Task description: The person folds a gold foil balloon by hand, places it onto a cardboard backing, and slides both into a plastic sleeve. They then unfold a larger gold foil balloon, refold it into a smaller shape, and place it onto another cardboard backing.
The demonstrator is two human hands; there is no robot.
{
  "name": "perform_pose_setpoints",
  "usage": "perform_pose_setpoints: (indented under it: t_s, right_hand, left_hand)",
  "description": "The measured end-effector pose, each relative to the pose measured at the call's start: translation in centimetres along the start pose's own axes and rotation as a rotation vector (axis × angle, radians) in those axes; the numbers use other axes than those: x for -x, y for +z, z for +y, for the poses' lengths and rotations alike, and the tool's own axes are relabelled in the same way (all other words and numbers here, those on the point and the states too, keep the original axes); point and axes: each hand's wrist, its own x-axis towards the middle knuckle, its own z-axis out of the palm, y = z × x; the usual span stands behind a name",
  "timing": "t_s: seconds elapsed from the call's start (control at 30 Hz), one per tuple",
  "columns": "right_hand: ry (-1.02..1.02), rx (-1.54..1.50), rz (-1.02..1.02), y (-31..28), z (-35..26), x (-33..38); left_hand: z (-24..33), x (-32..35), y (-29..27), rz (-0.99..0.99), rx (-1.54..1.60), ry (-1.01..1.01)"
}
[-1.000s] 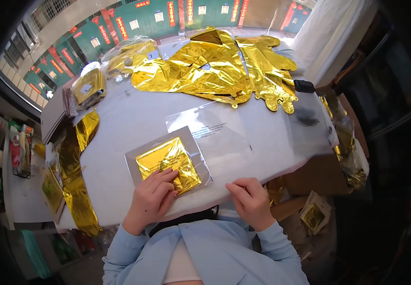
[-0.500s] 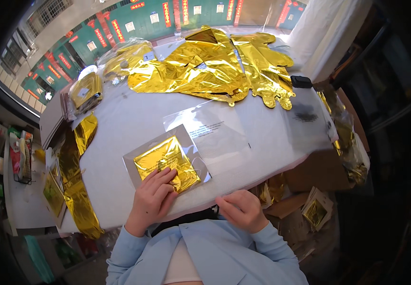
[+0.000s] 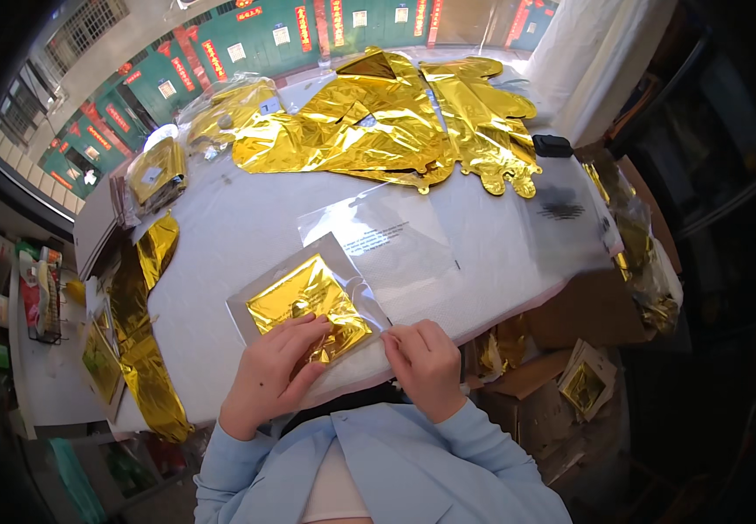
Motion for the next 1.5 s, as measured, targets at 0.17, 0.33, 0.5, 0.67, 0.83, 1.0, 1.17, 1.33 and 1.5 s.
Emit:
perform_pose_setpoints:
  t_s: [0.17,0.33,0.5,0.67,0.83,1.0,1.17,1.33,1.5]
  right_hand:
    - [-0.01,0.002,-0.024,-0.2,0.2,-0.8]
    - [-0.077,-0.032,-0.098,-1.1,0.7,-0.6]
    - [0.034,-0.081,-0.173,-1.2,0.1,-2.1]
    - [-0.011,-0.025,-0.269,-1.2,0.4,-3.4]
    - [0.007,0.017,-0.419,-1.7,-0.5,-4.2]
    - [0.061,-0.111,-0.437,-2.3,0.3,-5.2]
    - [0.149,-0.247,-0.521,-4.0,1.4,-4.9]
    - [-0.128,-0.102,-0.548,-4.0,2.5,-4.1]
    - [-0.08,-0.267,-0.609,-4.5,3.2,-4.6]
  left_hand:
    - [0.5,-2.7,-0.3,-0.314,-0.196,-0.159]
    - [-2.0,-1.9,3.1,-0.089,-0.343,0.019]
    - [-2.5,-1.7,3.7,-0.125,-0.371,-0.021]
    - [-2.6,-1.8,3.7,-0.12,-0.41,-0.027]
    - [-2.4,-1.9,3.5,-0.119,-0.402,-0.032]
    - [-2.4,-1.8,3.5,-0.107,-0.41,-0.021]
    - [-2.4,-1.7,3.5,-0.115,-0.406,-0.024]
    - [-2.4,-1.8,3.5,-0.132,-0.426,-0.025]
    - [-2.3,-1.9,3.3,-0.145,-0.4,-0.036]
